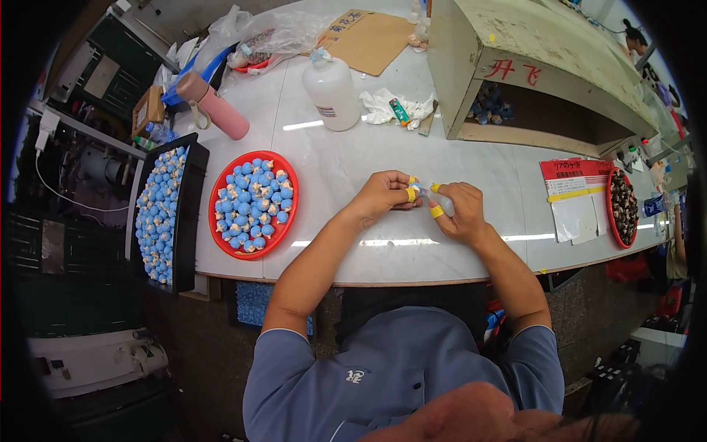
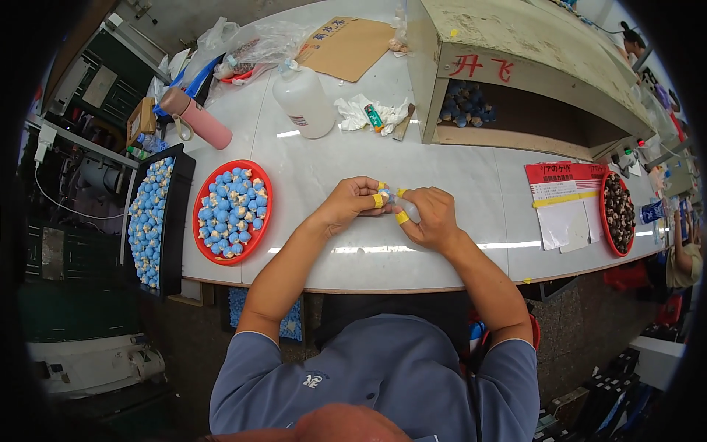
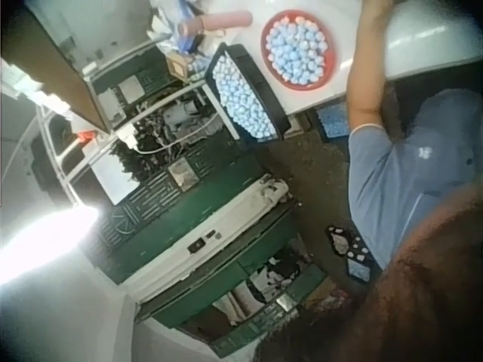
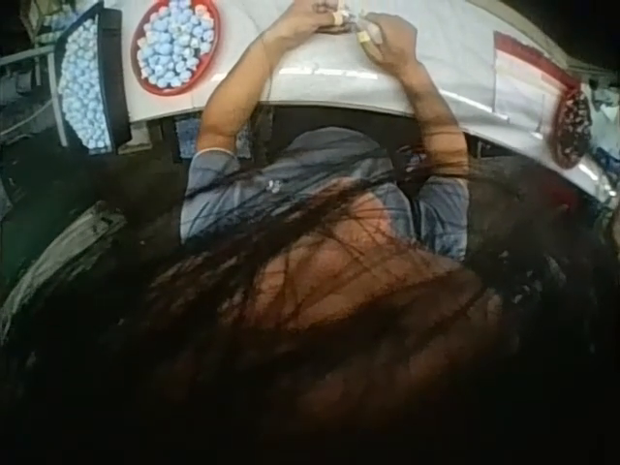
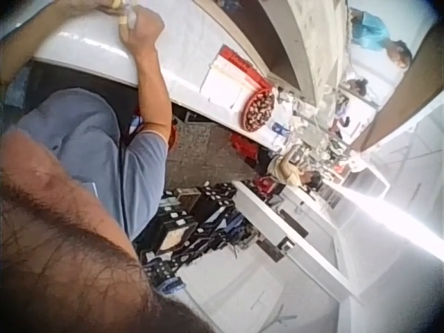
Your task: The person applies adhesive from a small squeeze bottle onto figurine components, attaches pieces together by hand, and retrieves additional parts from a tabletop box.
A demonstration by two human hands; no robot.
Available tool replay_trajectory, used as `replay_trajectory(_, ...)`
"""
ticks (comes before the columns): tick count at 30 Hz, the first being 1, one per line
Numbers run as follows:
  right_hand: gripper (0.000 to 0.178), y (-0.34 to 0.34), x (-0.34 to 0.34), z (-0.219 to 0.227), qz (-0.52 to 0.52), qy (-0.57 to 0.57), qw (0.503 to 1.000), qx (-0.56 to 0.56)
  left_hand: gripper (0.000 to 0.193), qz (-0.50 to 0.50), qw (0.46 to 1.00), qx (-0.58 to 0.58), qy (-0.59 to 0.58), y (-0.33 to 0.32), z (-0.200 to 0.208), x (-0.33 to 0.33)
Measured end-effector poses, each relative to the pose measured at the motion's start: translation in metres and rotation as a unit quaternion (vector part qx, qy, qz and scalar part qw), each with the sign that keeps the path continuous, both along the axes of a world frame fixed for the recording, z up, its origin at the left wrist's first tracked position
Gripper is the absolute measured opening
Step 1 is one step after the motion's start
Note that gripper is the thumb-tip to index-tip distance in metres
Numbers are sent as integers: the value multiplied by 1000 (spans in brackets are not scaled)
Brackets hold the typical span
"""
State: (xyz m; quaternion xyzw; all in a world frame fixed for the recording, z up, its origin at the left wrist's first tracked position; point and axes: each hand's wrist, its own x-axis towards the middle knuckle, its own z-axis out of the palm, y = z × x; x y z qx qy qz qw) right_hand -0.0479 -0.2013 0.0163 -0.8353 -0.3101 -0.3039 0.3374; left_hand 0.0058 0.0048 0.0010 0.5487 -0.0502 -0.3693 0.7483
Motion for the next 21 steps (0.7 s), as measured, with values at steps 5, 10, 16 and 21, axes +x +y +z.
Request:
replay_trajectory(5,21,4,1,1,0,-21,1000,7,26,11,1000,6,-6,0,1,-1)
replay_trajectory(10,22,4,-1,2,7,-15,1000,13,26,18,1000,12,-10,-2,2,-2)
replay_trajectory(16,25,1,2,-2,0,-12,999,31,27,6,1000,8,2,-2,4,-2)
replay_trajectory(21,29,1,2,-2,2,-2,1000,18,27,9,1000,7,7,-2,4,-3)
